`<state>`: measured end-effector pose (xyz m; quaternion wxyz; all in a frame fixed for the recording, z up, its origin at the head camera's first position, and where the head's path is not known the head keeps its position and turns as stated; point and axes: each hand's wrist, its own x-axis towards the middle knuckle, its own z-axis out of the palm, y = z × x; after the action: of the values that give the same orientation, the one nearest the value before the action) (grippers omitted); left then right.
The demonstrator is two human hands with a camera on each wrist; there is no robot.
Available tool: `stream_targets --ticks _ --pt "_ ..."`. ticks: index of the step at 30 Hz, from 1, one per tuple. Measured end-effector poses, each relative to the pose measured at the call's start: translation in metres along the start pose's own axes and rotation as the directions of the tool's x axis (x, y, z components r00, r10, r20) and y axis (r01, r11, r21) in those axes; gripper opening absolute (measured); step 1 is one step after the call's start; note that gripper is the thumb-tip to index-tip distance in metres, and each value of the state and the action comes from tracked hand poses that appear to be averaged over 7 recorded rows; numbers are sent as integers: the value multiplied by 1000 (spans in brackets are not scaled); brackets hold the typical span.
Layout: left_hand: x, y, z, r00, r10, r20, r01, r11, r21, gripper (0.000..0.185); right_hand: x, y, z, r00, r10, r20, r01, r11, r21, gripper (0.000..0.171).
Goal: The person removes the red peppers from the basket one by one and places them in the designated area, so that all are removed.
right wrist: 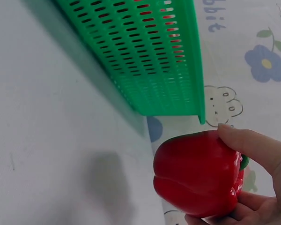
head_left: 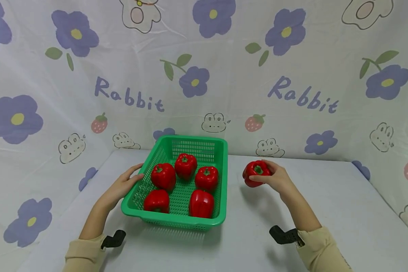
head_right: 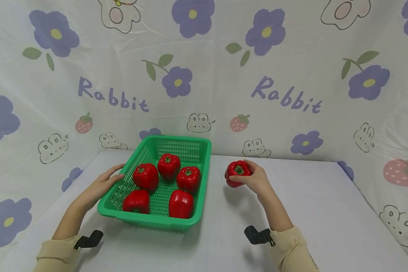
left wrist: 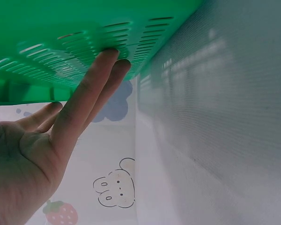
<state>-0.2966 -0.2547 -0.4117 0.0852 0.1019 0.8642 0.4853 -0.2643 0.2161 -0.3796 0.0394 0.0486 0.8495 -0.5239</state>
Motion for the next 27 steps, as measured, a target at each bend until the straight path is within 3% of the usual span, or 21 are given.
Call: stream_targets --ticks 13,27 --pt "1 -2 1 1000 16 -5 -16 1000 -13 62 11 25 4 999 27 -21 -28 998 -53 84" --pt "1 -3 1 1000 9 -9 -9 1000 -4 62 16 34 9 1000 8 -15 -9 993 -114 87"
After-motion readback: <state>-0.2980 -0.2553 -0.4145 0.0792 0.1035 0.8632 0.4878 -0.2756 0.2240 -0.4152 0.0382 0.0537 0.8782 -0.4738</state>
